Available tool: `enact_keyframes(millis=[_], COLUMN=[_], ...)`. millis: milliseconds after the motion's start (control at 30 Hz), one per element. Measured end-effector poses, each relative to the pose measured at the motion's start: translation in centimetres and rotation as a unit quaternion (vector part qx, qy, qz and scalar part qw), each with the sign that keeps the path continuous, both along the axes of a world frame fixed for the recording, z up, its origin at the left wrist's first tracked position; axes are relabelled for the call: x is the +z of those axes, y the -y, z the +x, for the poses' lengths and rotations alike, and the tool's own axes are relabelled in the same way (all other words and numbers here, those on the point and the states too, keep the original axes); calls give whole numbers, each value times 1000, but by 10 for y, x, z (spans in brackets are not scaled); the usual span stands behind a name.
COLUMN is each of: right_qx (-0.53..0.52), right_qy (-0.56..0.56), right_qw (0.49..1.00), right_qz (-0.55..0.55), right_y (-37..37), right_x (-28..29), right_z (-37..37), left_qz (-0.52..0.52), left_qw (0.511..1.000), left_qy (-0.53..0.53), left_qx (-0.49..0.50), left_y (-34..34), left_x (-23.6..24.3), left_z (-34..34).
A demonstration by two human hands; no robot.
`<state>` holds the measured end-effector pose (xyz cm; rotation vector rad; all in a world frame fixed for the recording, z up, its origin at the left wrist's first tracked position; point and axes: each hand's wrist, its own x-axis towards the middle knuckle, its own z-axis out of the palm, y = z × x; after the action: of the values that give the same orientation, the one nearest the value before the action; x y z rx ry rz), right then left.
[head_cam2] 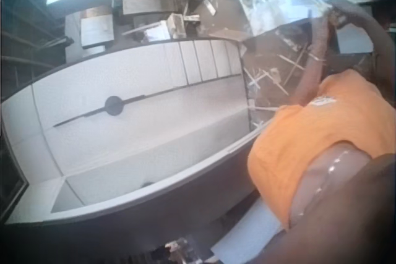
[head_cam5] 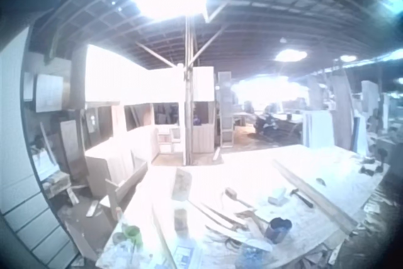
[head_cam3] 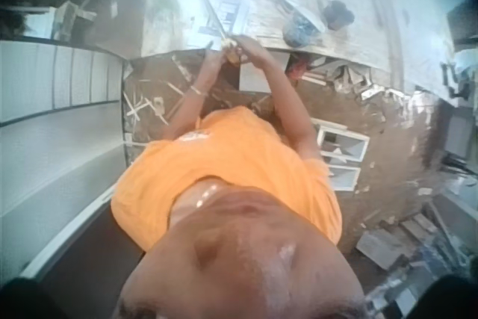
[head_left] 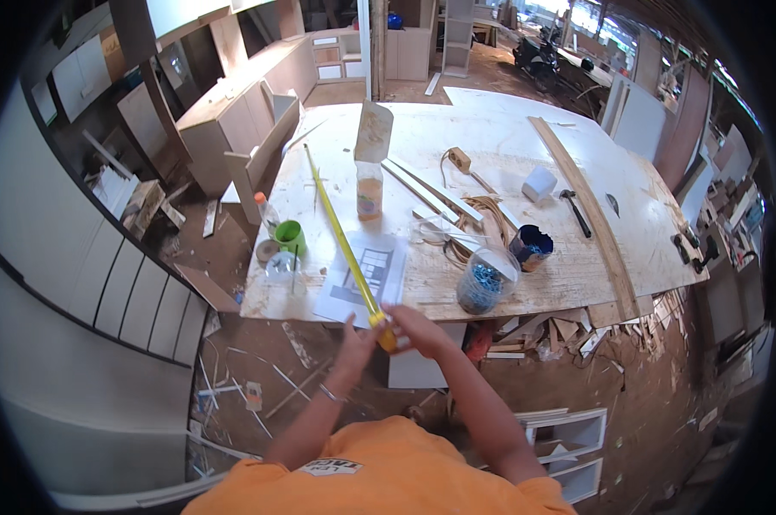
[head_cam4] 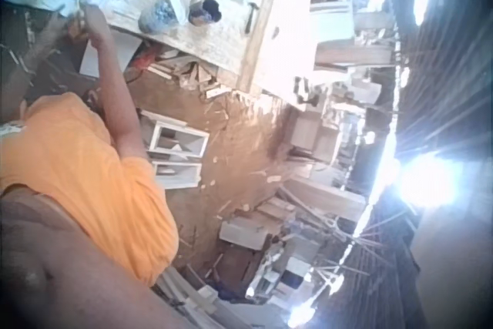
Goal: The person measures wooden drawer frames using a tape measure and marks locations with a pencil, while moving the wooden components between the floor and a workbench in a woodworking shop.
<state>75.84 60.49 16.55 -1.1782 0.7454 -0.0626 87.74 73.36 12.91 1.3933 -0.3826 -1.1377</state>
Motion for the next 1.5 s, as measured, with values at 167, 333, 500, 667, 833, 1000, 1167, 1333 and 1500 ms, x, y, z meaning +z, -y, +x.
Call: enact_keyframes(millis=[167, 333, 500, 667, 833, 1000, 1167, 1333, 1500], right_qx=[45, 10, 3, -33, -14, -136, -269, -413, -495], right_qy=[-114, -144, -130, -131, -107, -214, -277, -241, -283], right_qw=[992, 989, 991, 987, 978, 962, 919, 875, 822], right_qz=[25, 31, 0, -89, -178, -99, -84, -81, -9], right_y=[-36, -58, -90, -132, -183, -276, -376, -472, -556], right_x=[-24, -33, 6, 32, 9, -11, -69, -153, -205], right_z=[0, -4, -26, -63, -128, -223, -322, -402, -481], left_qz=[79, 135, -53, -210, -325, -308, -312, -258, -192], left_qw=[981, 951, 957, 955, 945, 949, 934, 903, 887], left_qy=[70, 63, -274, -205, -35, 73, 17, -109, -67], left_qx=[-161, -270, -73, 27, 22, -6, -173, -326, -414], left_y=[-35, -54, 20, 112, 121, 109, 115, 75, 57], left_x=[-8, -15, -34, 14, 114, 177, 138, 93, 31], left_z=[0, 45, 114, 129, 139, 18, -143, -334, -485])
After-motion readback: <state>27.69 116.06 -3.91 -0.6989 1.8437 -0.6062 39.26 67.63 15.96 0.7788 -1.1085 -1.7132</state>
